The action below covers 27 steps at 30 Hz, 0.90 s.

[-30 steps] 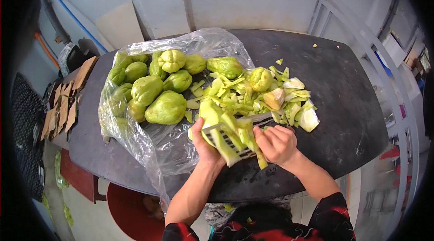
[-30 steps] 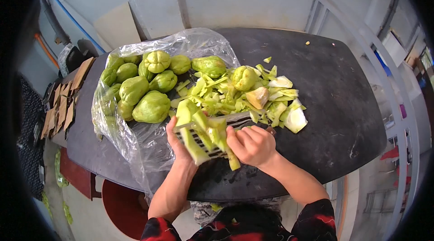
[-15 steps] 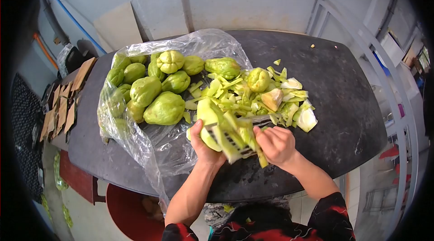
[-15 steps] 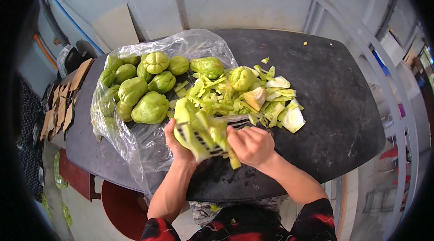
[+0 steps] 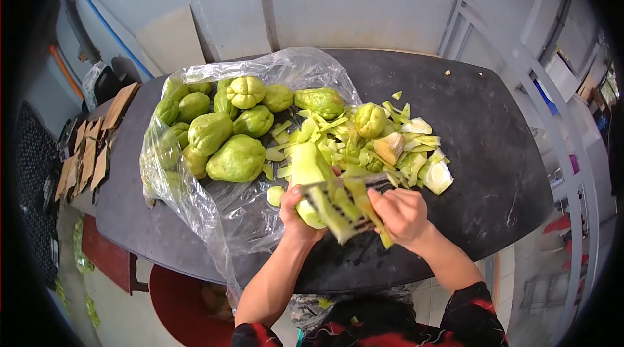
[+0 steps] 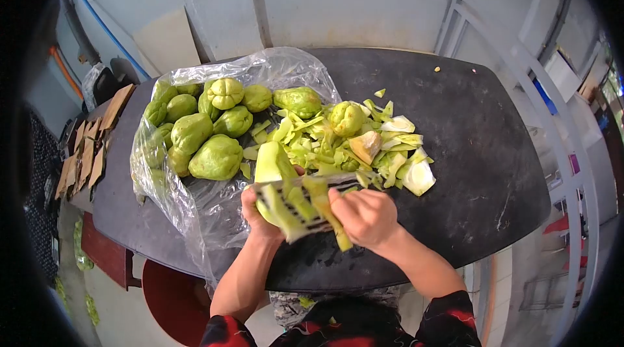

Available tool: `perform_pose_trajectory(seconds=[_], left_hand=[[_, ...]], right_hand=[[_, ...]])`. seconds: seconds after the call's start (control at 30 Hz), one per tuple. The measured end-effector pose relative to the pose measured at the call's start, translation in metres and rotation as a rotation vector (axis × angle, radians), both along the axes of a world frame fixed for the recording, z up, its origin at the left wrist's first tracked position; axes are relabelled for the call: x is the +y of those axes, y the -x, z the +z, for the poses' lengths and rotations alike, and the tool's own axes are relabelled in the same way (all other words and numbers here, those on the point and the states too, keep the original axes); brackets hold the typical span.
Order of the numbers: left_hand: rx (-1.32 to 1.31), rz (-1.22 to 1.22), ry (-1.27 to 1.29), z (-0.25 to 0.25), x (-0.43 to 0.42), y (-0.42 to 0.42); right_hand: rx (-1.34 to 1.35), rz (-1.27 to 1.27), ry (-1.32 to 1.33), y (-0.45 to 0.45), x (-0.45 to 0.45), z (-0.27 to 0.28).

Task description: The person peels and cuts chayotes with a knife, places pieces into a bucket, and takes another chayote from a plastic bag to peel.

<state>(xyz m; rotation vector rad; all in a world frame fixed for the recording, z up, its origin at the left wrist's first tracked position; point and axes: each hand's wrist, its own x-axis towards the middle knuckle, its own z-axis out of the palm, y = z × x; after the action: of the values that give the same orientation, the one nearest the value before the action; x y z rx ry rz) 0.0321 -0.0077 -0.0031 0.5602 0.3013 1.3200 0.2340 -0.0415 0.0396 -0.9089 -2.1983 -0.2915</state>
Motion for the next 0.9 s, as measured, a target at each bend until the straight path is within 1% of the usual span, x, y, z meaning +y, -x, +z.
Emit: perform_pose_trajectory(seconds=[0.03, 0.07, 0.13, 0.27, 0.33, 0.4, 0.47, 0.5, 0.53, 0.6, 0.63, 0.67, 0.73, 0.77, 0.8, 0.87, 0.9], left_hand=[[0.010, -0.021, 0.078, 0.004, -0.002, 0.001], [0.000, -0.109, 0.022, -0.006, 0.005, 0.006], [0.023, -0.159, 0.021, -0.001, 0.003, 0.008], [0.064, -0.133, -0.009, 0.001, 0.002, 0.006], [0.139, 0.032, 0.039, 0.003, -0.001, 0.001], [0.168, 0.006, 0.027, 0.001, -0.001, 0.003], [0.066, -0.041, -0.008, -0.002, -0.001, 0.002], [0.032, -0.032, -0.077, -0.009, -0.002, 0.001], [0.078, -0.051, 0.037, -0.010, -0.001, 0.003], [0.101, -0.160, -0.058, -0.010, 0.005, 0.006], [0.124, -0.147, -0.006, 0.005, 0.000, 0.003], [0.125, -0.149, -0.005, 0.009, -0.003, 0.001], [0.142, -0.060, 0.016, 0.013, -0.008, -0.003], [0.150, -0.021, 0.027, 0.013, -0.010, -0.005], [0.104, -0.140, 0.032, 0.011, -0.010, -0.003], [0.118, -0.165, -0.034, 0.012, -0.009, -0.005], [0.112, -0.164, -0.040, 0.008, -0.009, -0.005]], right_hand=[[0.000, 0.025, -0.026, 0.006, -0.005, 0.009], [0.008, 0.059, -0.064, 0.011, -0.008, 0.011], [-0.013, 0.085, -0.098, 0.016, -0.012, 0.011], [-0.040, 0.069, -0.106, 0.013, -0.006, 0.006], [0.031, -0.011, -0.060, 0.002, 0.014, -0.008], [0.042, -0.046, -0.051, -0.005, 0.019, -0.013], [0.025, -0.038, -0.042, -0.003, 0.012, -0.004], [-0.006, -0.021, -0.034, 0.001, 0.005, 0.003], [0.009, 0.019, -0.071, 0.008, 0.000, 0.010], [0.010, 0.099, -0.093, 0.013, -0.008, 0.010], [-0.029, 0.096, -0.074, 0.012, -0.012, 0.010], [-0.028, 0.094, -0.073, 0.011, -0.010, 0.009], [-0.033, -0.022, -0.113, 0.006, 0.002, 0.003], [0.022, -0.081, -0.054, -0.001, 0.014, -0.009], [0.047, -0.114, 0.027, -0.009, 0.024, -0.014], [0.060, -0.129, -0.001, -0.018, 0.029, -0.016], [0.057, -0.094, -0.007, -0.018, 0.024, -0.016]])
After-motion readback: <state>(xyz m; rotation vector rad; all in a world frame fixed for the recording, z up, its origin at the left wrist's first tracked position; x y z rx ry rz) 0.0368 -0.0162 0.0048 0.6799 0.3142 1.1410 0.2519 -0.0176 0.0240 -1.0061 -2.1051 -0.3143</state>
